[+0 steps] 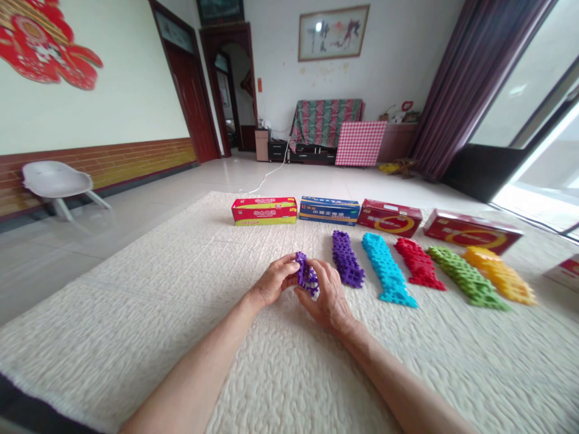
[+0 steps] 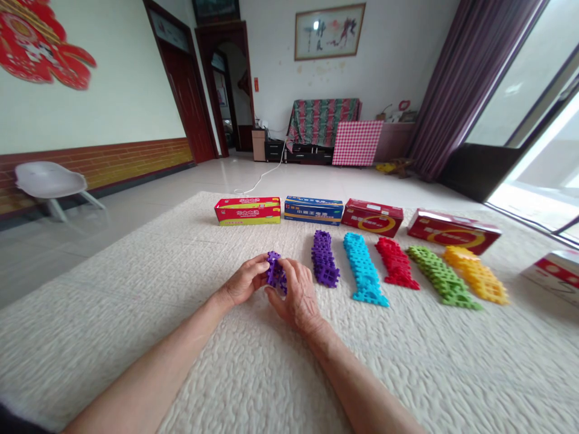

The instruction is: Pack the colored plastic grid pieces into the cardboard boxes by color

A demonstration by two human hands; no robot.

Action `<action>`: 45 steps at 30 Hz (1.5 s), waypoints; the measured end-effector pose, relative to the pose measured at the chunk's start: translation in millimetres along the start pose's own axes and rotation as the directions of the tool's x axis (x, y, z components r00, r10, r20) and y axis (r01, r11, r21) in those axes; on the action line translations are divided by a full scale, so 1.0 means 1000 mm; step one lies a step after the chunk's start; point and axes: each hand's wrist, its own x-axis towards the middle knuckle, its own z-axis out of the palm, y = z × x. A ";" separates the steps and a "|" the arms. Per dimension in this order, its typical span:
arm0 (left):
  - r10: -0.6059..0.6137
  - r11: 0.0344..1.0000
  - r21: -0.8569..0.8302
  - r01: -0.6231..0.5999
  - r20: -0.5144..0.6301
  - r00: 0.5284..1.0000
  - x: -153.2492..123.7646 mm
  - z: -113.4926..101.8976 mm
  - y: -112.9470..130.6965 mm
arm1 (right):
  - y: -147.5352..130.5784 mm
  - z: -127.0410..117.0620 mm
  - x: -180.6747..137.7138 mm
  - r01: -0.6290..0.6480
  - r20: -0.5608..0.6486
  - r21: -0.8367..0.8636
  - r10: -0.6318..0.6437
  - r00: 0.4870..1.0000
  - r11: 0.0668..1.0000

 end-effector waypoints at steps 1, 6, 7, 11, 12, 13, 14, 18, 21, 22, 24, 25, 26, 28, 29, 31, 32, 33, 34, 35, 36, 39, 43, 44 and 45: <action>-0.006 1.000 -0.002 0.006 0.010 1.000 0.000 0.001 0.000 | -0.001 -0.001 0.000 -0.003 -0.003 0.011 0.003 1.000 1.000; -0.005 1.000 -0.028 0.007 0.043 0.999 0.000 -0.003 -0.001 | -0.001 -0.007 0.002 0.036 0.033 0.065 -0.038 0.999 0.997; -0.008 0.999 -0.036 0.009 0.042 0.999 0.000 -0.003 0.000 | -0.001 -0.008 0.002 0.040 0.042 0.078 -0.043 0.998 0.996; -0.021 0.999 -0.048 0.024 0.047 0.999 0.000 -0.004 0.000 | -0.003 -0.008 0.003 0.036 0.046 0.148 -0.043 0.998 0.988; -0.020 0.999 -0.043 0.023 0.056 0.998 -0.001 -0.004 0.000 | -0.003 -0.008 0.004 0.034 0.042 0.161 -0.042 0.998 0.986; -0.015 0.999 -0.033 0.017 0.063 0.998 -0.001 -0.004 0.000 | -0.004 -0.008 0.004 0.030 0.038 0.168 -0.037 0.999 0.985; -0.004 1.000 -0.018 0.006 0.063 0.998 -0.001 -0.005 -0.001 | -0.004 -0.009 0.004 0.019 0.035 0.164 -0.025 0.999 0.986; 0.047 0.997 0.061 -0.048 0.013 0.999 0.001 -0.007 -0.004 | 0.009 -0.021 0.001 -0.076 -0.004 0.008 0.076 0.997 0.997; 0.064 0.993 0.098 -0.064 -0.004 0.998 0.003 -0.009 -0.007 | 0.034 -0.044 -0.007 -0.093 0.027 -0.205 0.101 0.995 0.974; 0.068 0.992 0.105 -0.067 -0.003 0.998 0.003 -0.009 -0.008 | 0.044 -0.052 -0.010 -0.083 0.052 -0.268 0.101 0.994 0.960; 0.071 0.991 0.113 -0.071 0.003 0.997 0.005 -0.008 -0.009 | 0.062 -0.067 -0.016 -0.071 0.084 -0.360 0.108 0.991 0.930; 0.072 0.991 0.116 -0.073 0.008 0.997 0.005 -0.008 -0.009 | 0.069 -0.072 -0.018 -0.072 0.092 -0.389 0.117 0.989 0.918; 0.075 0.990 0.118 -0.075 0.010 0.997 0.005 -0.007 -0.010 | 0.074 -0.075 -0.019 -0.076 0.095 -0.408 0.125 0.988 0.910; 0.081 0.989 0.127 -0.081 0.010 0.997 0.006 -0.007 -0.011 | 0.080 -0.076 -0.021 -0.070 0.106 -0.423 0.126 0.986 0.904; 0.081 0.987 0.135 -0.081 0.010 0.997 0.006 -0.006 -0.011 | 0.081 -0.076 -0.021 -0.061 0.114 -0.421 0.119 0.986 0.905; 0.075 0.985 0.155 -0.075 0.009 0.997 0.006 -0.006 -0.012 | 0.081 -0.073 -0.019 -0.040 0.136 -0.410 0.105 0.985 0.911; 0.070 0.984 0.164 -0.071 0.011 0.997 0.006 -0.006 -0.012 | 0.081 -0.072 -0.018 -0.034 0.143 -0.405 0.100 0.985 0.914; 0.066 0.983 0.171 -0.067 0.014 0.998 0.006 -0.005 -0.012 | 0.080 -0.071 -0.018 -0.033 0.145 -0.402 0.099 0.984 0.915; 0.062 0.982 0.175 -0.064 0.019 0.998 0.006 -0.005 -0.012 | 0.080 -0.071 -0.017 -0.035 0.143 -0.401 0.100 0.985 0.916; 0.060 0.982 0.177 -0.063 0.023 0.998 0.006 -0.004 -0.012 | 0.080 -0.072 -0.016 -0.036 0.140 -0.402 0.101 0.985 0.915; 0.059 0.982 0.178 -0.063 0.027 0.998 0.006 -0.004 -0.012 | 0.080 -0.073 -0.016 -0.037 0.139 -0.405 0.102 0.985 0.914; 0.053 0.982 0.178 -0.057 0.027 0.998 0.006 -0.002 -0.011 | 0.080 -0.077 -0.018 -0.032 0.148 -0.424 0.104 0.984 0.905; 0.045 0.984 0.172 -0.050 0.032 0.998 0.007 0.000 -0.010 | 0.077 -0.080 -0.021 -0.041 0.146 -0.462 0.122 0.982 0.886; 0.045 0.985 0.168 -0.051 0.038 0.998 0.007 0.000 -0.011 | 0.077 -0.081 -0.022 -0.048 0.142 -0.472 0.129 0.981 0.880; 0.046 0.985 0.163 -0.053 0.044 0.998 0.007 0.001 -0.011 | 0.076 -0.080 -0.023 -0.053 0.141 -0.480 0.137 0.981 0.876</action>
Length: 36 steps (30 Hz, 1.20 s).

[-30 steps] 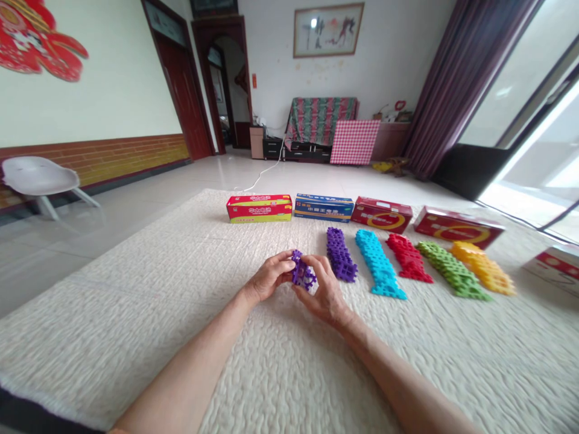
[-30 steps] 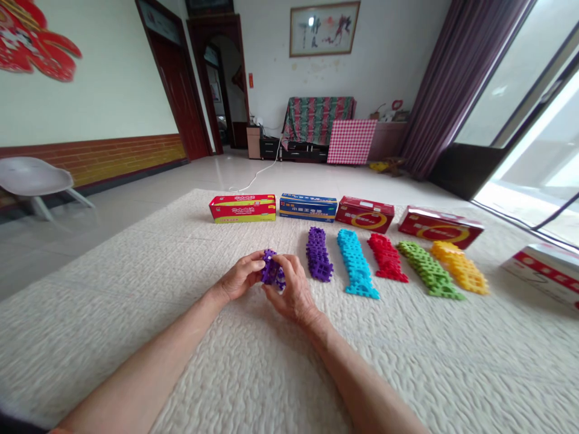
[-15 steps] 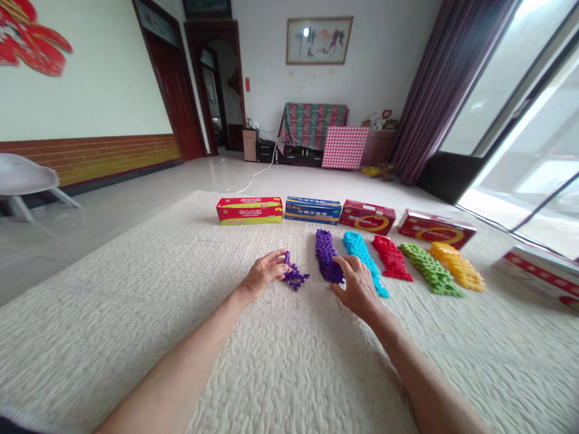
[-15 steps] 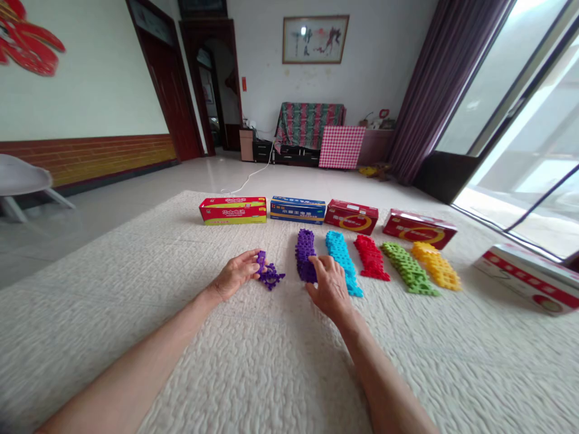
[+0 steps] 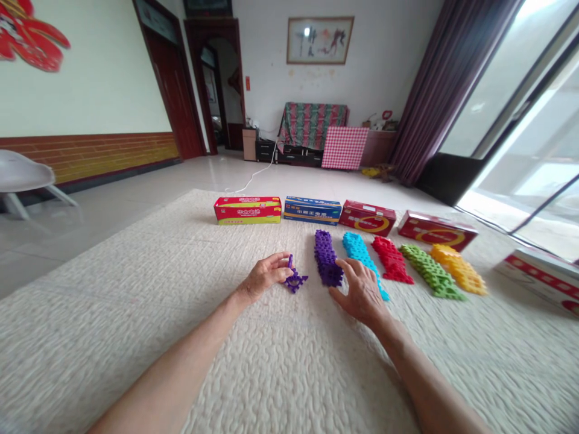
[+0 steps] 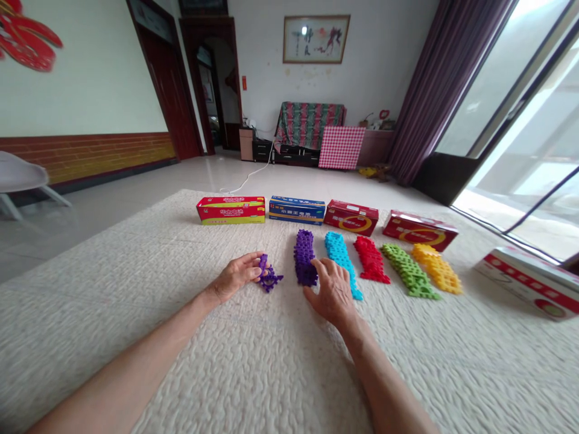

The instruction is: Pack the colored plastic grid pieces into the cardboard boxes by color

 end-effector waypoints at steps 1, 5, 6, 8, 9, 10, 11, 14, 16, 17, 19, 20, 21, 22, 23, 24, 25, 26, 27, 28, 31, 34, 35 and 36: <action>0.002 1.000 -0.003 -0.002 0.007 1.000 0.000 0.001 0.000 | 0.000 0.000 0.000 -0.004 0.006 -0.006 0.004 1.000 1.000; 0.003 1.000 -0.010 -0.002 0.040 0.999 0.000 0.004 -0.001 | 0.000 -0.001 0.000 0.012 0.028 -0.007 -0.012 1.000 1.000; -0.001 1.000 -0.015 0.002 0.050 0.999 0.000 0.005 -0.002 | -0.001 -0.002 0.001 0.020 0.014 -0.002 -0.020 1.000 1.000; -0.023 0.999 -0.032 0.025 0.073 0.997 -0.001 0.008 -0.001 | -0.004 -0.004 0.002 0.044 -0.037 0.023 -0.043 0.998 0.999; -0.038 0.998 -0.042 0.042 0.088 0.995 -0.001 0.010 -0.001 | -0.007 -0.005 0.002 0.063 -0.068 0.048 -0.060 0.996 0.997; -0.053 0.997 -0.052 0.059 0.109 0.993 -0.002 0.012 0.000 | -0.011 -0.007 0.003 0.088 -0.096 0.081 -0.080 0.992 0.993; -0.066 0.995 -0.060 0.074 0.134 0.989 -0.002 0.014 0.000 | -0.016 -0.008 0.003 0.118 -0.117 0.120 -0.104 0.988 0.986; -0.084 0.993 -0.063 0.100 0.218 0.972 -0.005 0.019 0.003 | -0.035 -0.008 0.002 0.192 -0.152 0.241 -0.159 0.976 0.951; -0.092 0.992 -0.055 0.111 0.270 0.958 -0.007 0.022 0.003 | -0.046 -0.007 0.000 0.212 -0.153 0.294 -0.173 0.973 0.932; -0.092 0.992 -0.055 0.113 0.294 0.951 -0.007 0.023 0.003 | -0.051 -0.005 0.000 0.217 -0.154 0.311 -0.176 0.972 0.925; -0.086 0.991 -0.066 0.114 0.336 0.938 -0.008 0.025 0.000 | -0.058 -0.002 -0.001 0.220 -0.165 0.334 -0.173 0.971 0.917; -0.082 0.991 -0.071 0.114 0.352 0.932 -0.008 0.026 -0.001 | -0.060 -0.001 -0.002 0.218 -0.176 0.340 -0.166 0.970 0.915; -0.081 0.991 -0.068 0.113 0.363 0.928 -0.009 0.027 -0.002 | -0.062 0.001 -0.002 0.212 -0.187 0.345 -0.155 0.970 0.914; -0.084 0.993 -0.052 0.110 0.365 0.927 -0.009 0.027 -0.002 | -0.062 0.002 -0.002 0.205 -0.193 0.347 -0.144 0.971 0.915; -0.089 0.994 -0.020 0.104 0.362 0.928 -0.009 0.027 -0.002 | -0.061 0.002 -0.002 0.202 -0.195 0.346 -0.140 0.971 0.916; -0.091 0.996 0.019 0.090 0.348 0.933 -0.009 0.027 -0.001 | -0.059 0.003 -0.003 0.198 -0.192 0.341 -0.138 0.972 0.919; -0.083 0.996 0.057 0.068 0.324 0.942 -0.009 0.026 0.001 | -0.056 0.002 -0.003 0.189 -0.188 0.334 -0.132 0.973 0.923; -0.064 0.995 0.087 0.041 0.284 0.957 -0.008 0.025 0.004 | -0.052 0.002 -0.003 0.173 -0.184 0.324 -0.118 0.976 0.930; -0.034 0.994 0.107 0.010 0.221 0.975 -0.007 0.022 0.007 | -0.046 0.001 -0.003 0.151 -0.184 0.311 -0.096 0.978 0.938; 0.003 0.993 0.119 -0.020 0.136 0.991 -0.005 0.019 0.009 | -0.040 0.001 -0.003 0.123 -0.183 0.294 -0.070 0.981 0.948; 0.112 0.978 0.194 -0.072 -0.200 0.973 0.002 0.003 0.010 | -0.021 0.001 -0.004 0.046 -0.164 0.225 -0.009 0.986 0.973; 0.234 0.913 0.403 -0.066 -0.382 0.894 0.010 -0.013 0.001 | -0.012 0.001 -0.006 0.035 -0.100 0.175 -0.017 0.995 0.984; 0.286 0.870 0.487 -0.076 -0.374 0.882 0.012 -0.017 -0.003 | -0.012 0.001 -0.007 0.039 -0.082 0.168 -0.025 0.996 0.985; 0.326 0.833 0.546 -0.088 -0.357 0.876 0.014 -0.020 -0.007 | -0.013 0.001 -0.007 0.044 -0.068 0.164 -0.033 0.997 0.986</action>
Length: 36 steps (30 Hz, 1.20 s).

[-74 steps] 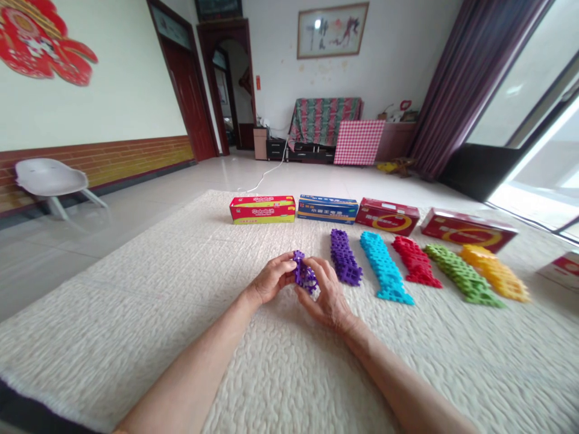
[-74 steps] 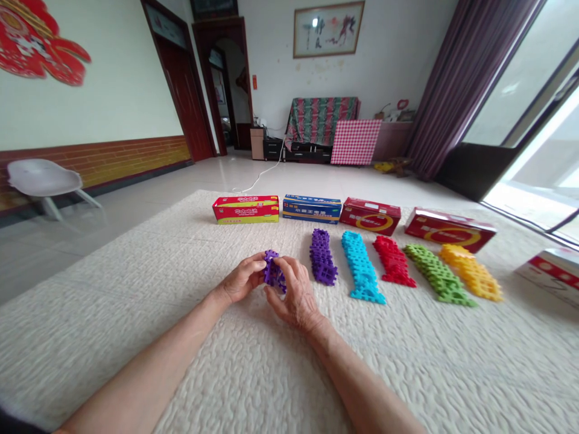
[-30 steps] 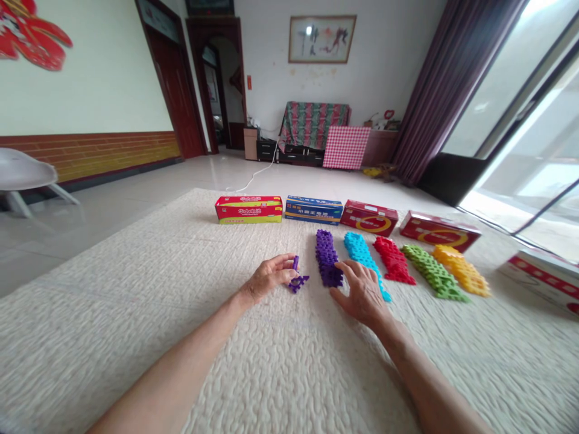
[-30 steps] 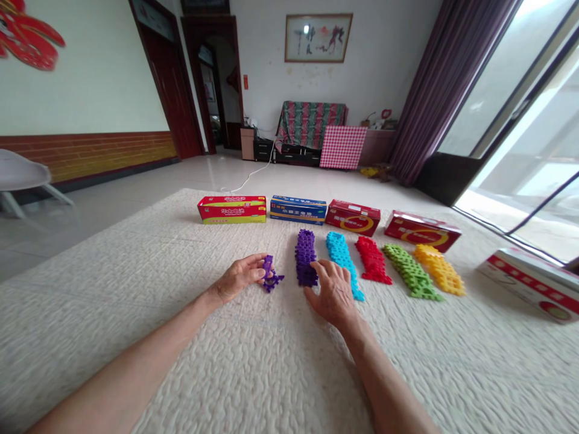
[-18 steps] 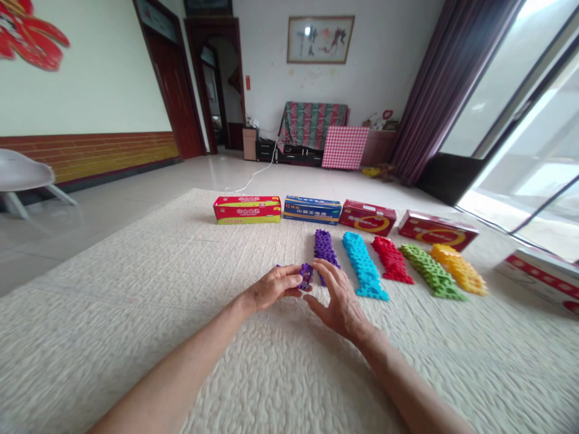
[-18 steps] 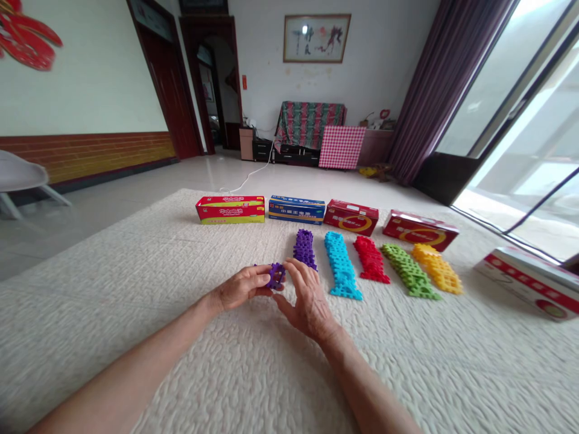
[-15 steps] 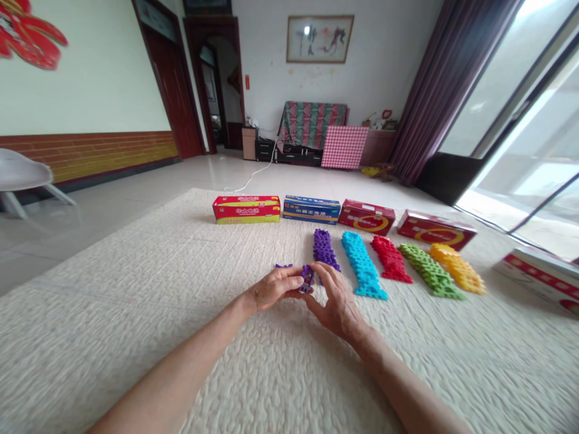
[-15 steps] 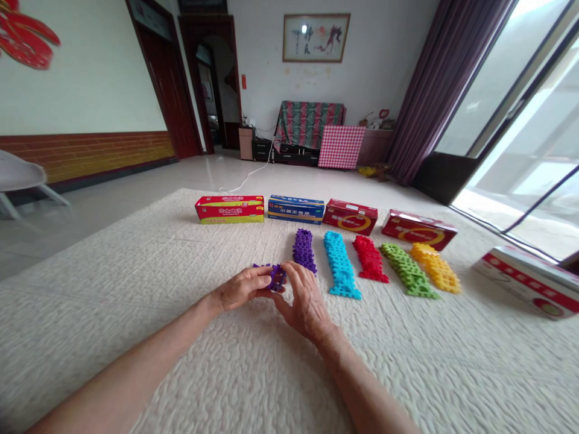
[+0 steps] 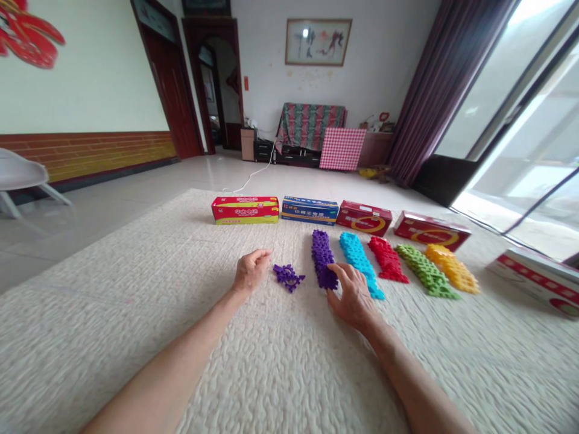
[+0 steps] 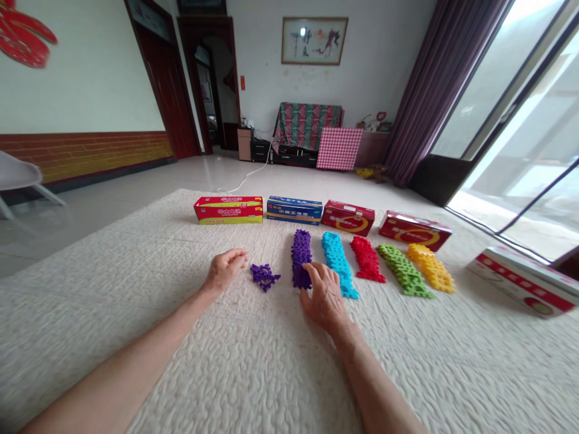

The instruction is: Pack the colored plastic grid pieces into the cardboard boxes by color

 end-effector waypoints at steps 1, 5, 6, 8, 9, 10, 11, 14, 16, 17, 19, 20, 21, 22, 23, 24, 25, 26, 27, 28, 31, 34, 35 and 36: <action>0.043 0.998 0.041 -0.044 0.009 0.999 0.000 0.001 -0.003 | -0.001 0.000 0.000 0.003 0.008 -0.004 -0.003 1.000 1.000; 0.214 0.958 0.160 -0.239 0.158 0.964 -0.005 0.005 -0.005 | -0.002 0.000 0.000 0.008 0.019 -0.021 -0.008 1.000 1.000; 0.262 0.932 0.194 -0.305 0.216 0.941 -0.006 0.006 -0.004 | -0.002 -0.001 0.001 0.008 0.021 -0.026 -0.007 1.000 1.000; 0.328 0.882 0.237 -0.406 0.308 0.893 -0.008 0.008 -0.003 | -0.003 -0.002 0.001 0.013 0.025 -0.025 -0.012 1.000 1.000; 0.348 0.862 0.250 -0.441 0.341 0.873 -0.009 0.009 -0.003 | -0.005 -0.003 0.002 0.019 0.028 -0.018 -0.018 0.999 1.000; 0.362 0.844 0.260 -0.470 0.370 0.856 -0.009 0.009 -0.004 | -0.008 -0.004 0.002 0.028 0.031 -0.009 -0.028 0.999 1.000; 0.371 0.828 0.265 -0.494 0.401 0.838 -0.010 0.009 -0.005 | -0.011 -0.004 0.003 0.040 0.035 0.002 -0.040 0.999 0.999; 0.387 0.785 0.269 -0.558 0.490 0.781 -0.009 0.009 -0.008 | -0.025 -0.004 0.004 0.085 0.072 0.026 -0.087 0.994 0.996; 0.395 0.762 0.277 -0.586 0.518 0.759 -0.009 0.009 -0.009 | -0.034 -0.001 0.004 0.121 0.112 0.039 -0.124 0.986 0.992; 0.399 0.753 0.283 -0.594 0.521 0.755 -0.009 0.009 -0.010 | -0.037 0.001 0.004 0.139 0.130 0.046 -0.143 0.981 0.989; 0.407 0.748 0.281 -0.602 0.522 0.750 -0.009 0.009 -0.009 | -0.042 0.004 0.005 0.171 0.158 0.057 -0.178 0.971 0.984; 0.413 0.749 0.272 -0.604 0.522 0.746 -0.009 0.009 -0.008 | -0.044 0.006 0.005 0.183 0.168 0.059 -0.191 0.967 0.981; 0.419 0.752 0.260 -0.606 0.520 0.744 -0.010 0.009 -0.007 | -0.045 0.007 0.006 0.191 0.176 0.060 -0.198 0.964 0.980; 0.426 0.756 0.246 -0.606 0.518 0.742 -0.010 0.009 -0.006 | -0.046 0.008 0.006 0.193 0.178 0.060 -0.201 0.963 0.979; 0.430 0.762 0.234 -0.604 0.515 0.741 -0.010 0.009 -0.004 | -0.046 0.009 0.006 0.194 0.178 0.059 -0.201 0.963 0.979; 0.431 0.768 0.224 -0.600 0.513 0.742 -0.011 0.009 -0.003 | -0.046 0.009 0.007 0.193 0.177 0.059 -0.201 0.964 0.979; 0.428 0.775 0.216 -0.593 0.511 0.746 -0.011 0.009 -0.002 | -0.046 0.009 0.007 0.195 0.173 0.060 -0.202 0.964 0.979; 0.423 0.784 0.208 -0.584 0.509 0.750 -0.011 0.009 -0.002 | -0.046 0.009 0.008 0.199 0.168 0.062 -0.207 0.964 0.978; 0.419 0.793 0.199 -0.576 0.507 0.753 -0.012 0.010 -0.002 | -0.046 0.009 0.008 0.205 0.163 0.065 -0.213 0.963 0.977; 0.419 0.800 0.187 -0.570 0.506 0.754 -0.011 0.010 -0.002 | -0.046 0.008 0.008 0.210 0.157 0.068 -0.218 0.963 0.975; 0.432 0.799 0.168 -0.578 0.508 0.745 -0.010 0.010 -0.005 | -0.046 0.006 0.008 0.220 0.128 0.080 -0.229 0.965 0.972; 0.450 0.777 0.182 -0.603 0.509 0.734 -0.010 0.010 -0.006 | -0.044 0.005 0.008 0.217 0.092 0.114 -0.228 0.969 0.970; 0.454 0.774 0.182 -0.607 0.508 0.732 -0.010 0.010 -0.006 | -0.044 0.005 0.009 0.212 0.080 0.133 -0.224 0.971 0.968; 0.458 0.775 0.174 -0.608 0.508 0.729 -0.010 0.010 -0.005 | -0.044 0.006 0.009 0.205 0.061 0.158 -0.217 0.974 0.966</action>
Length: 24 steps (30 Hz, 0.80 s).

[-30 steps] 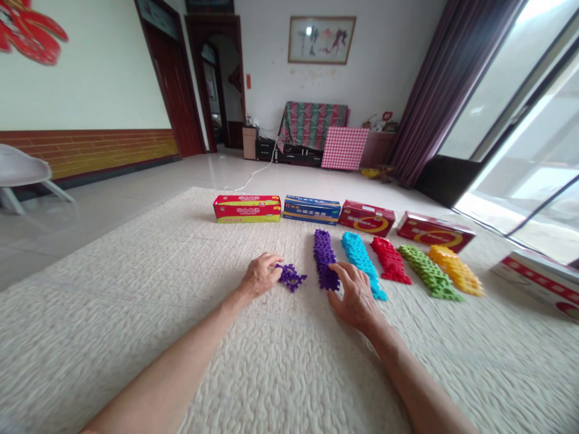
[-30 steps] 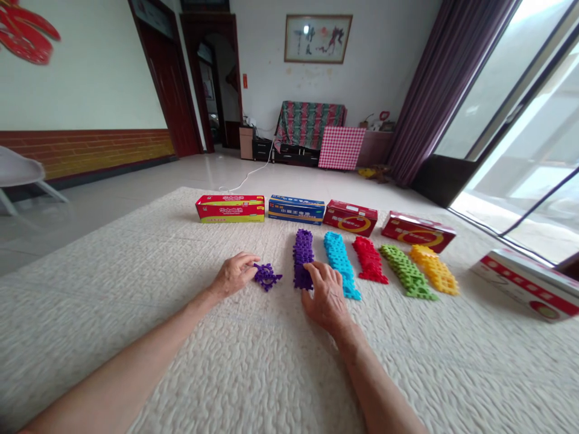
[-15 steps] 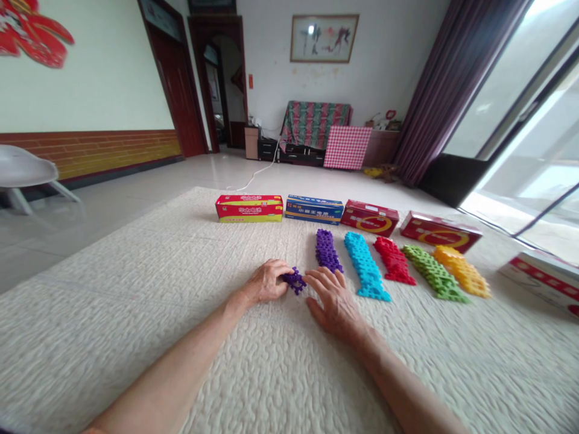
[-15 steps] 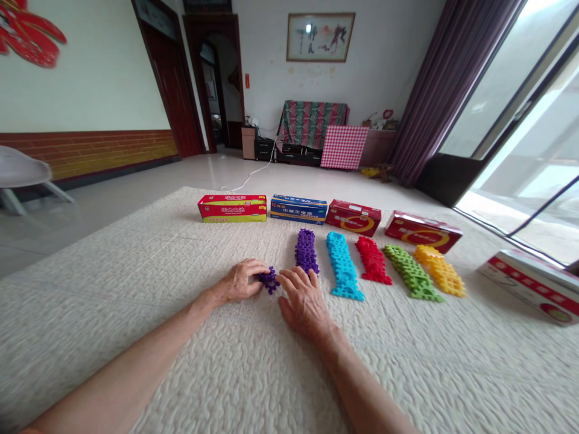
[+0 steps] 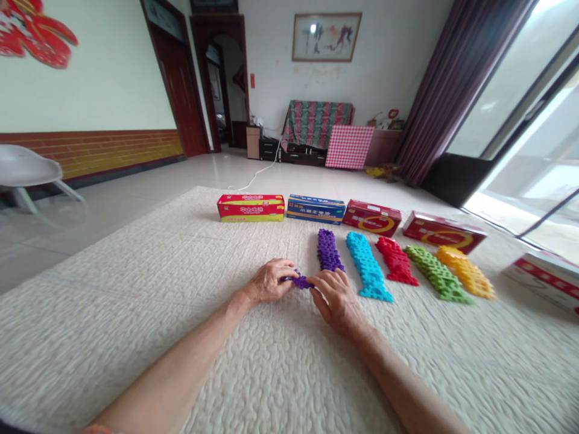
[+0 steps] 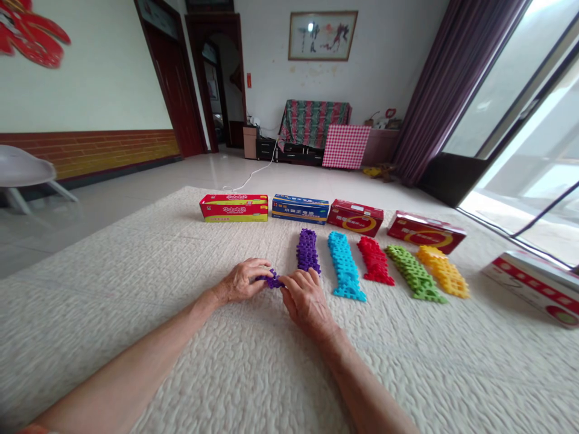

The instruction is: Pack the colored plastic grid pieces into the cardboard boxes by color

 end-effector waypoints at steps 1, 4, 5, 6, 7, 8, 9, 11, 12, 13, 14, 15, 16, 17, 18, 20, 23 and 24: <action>0.003 1.000 -0.013 -0.003 0.001 1.000 0.001 -0.001 0.001 | 0.000 0.001 0.000 -0.007 -0.027 0.035 0.008 1.000 0.999; -0.004 0.997 -0.075 0.005 0.002 1.000 0.002 -0.002 0.005 | 0.000 0.003 0.001 -0.044 -0.126 0.209 0.072 0.989 0.977; -0.009 0.995 -0.097 0.009 0.001 1.000 0.003 -0.003 0.007 | -0.001 0.004 0.001 -0.060 -0.152 0.272 0.104 0.983 0.960; -0.013 0.993 -0.116 0.012 -0.003 1.000 0.003 -0.003 0.008 | -0.002 0.004 0.001 -0.072 -0.170 0.328 0.134 0.976 0.942; -0.014 0.991 -0.130 0.013 -0.007 1.000 0.004 -0.004 0.010 | -0.002 0.003 0.001 -0.082 -0.179 0.372 0.158 0.971 0.925; -0.012 0.990 -0.138 0.010 -0.012 1.000 0.004 -0.004 0.011 | -0.003 0.004 0.001 -0.088 -0.186 0.408 0.177 0.966 0.909; -0.006 0.990 -0.141 0.004 -0.016 1.000 0.005 -0.004 0.013 | -0.003 0.004 0.001 -0.095 -0.191 0.446 0.198 0.961 0.890; 0.007 0.990 -0.144 -0.011 -0.029 1.000 0.005 -0.004 0.018 | -0.004 0.008 0.000 -0.120 -0.188 0.542 0.260 0.947 0.832; 0.012 0.989 -0.149 -0.017 -0.037 0.999 0.006 -0.004 0.021 | -0.004 0.011 0.000 -0.137 -0.180 0.597 0.298 0.937 0.790; 0.013 0.987 -0.157 -0.020 -0.042 0.999 0.006 -0.003 0.024 | -0.005 0.015 -0.001 -0.154 -0.166 0.649 0.336 0.927 0.745; 0.011 0.986 -0.166 -0.018 -0.045 0.999 0.007 -0.002 0.027 | -0.005 0.019 -0.001 -0.167 -0.151 0.696 0.370 0.916 0.698; 0.006 0.985 -0.174 -0.014 -0.046 0.999 0.007 -0.001 0.029 | -0.006 0.022 0.000 -0.177 -0.139 0.736 0.401 0.905 0.654; 0.000 0.983 -0.182 -0.009 -0.047 0.999 0.008 -0.001 0.031 | -0.007 0.025 0.001 -0.179 -0.133 0.770 0.429 0.894 0.612; -0.003 0.982 -0.187 -0.005 -0.046 0.999 0.008 0.000 0.033 | -0.007 0.026 0.002 -0.177 -0.130 0.798 0.451 0.883 0.576; -0.005 0.982 -0.186 -0.003 -0.046 0.999 0.008 0.001 0.033 | -0.005 0.026 0.003 -0.172 -0.129 0.819 0.467 0.875 0.547; -0.004 0.985 -0.173 -0.006 -0.059 0.998 0.008 0.002 0.032 | 0.001 0.021 0.004 -0.161 -0.144 0.830 0.483 0.863 0.534; -0.017 0.992 -0.127 0.004 -0.106 0.994 0.007 0.002 0.027 | 0.017 0.002 0.001 -0.194 -0.226 0.685 0.458 0.860 0.702; -0.030 0.994 -0.110 0.016 -0.129 0.991 0.006 0.002 0.024 | 0.022 -0.006 -0.001 -0.212 -0.266 0.581 0.429 0.863 0.786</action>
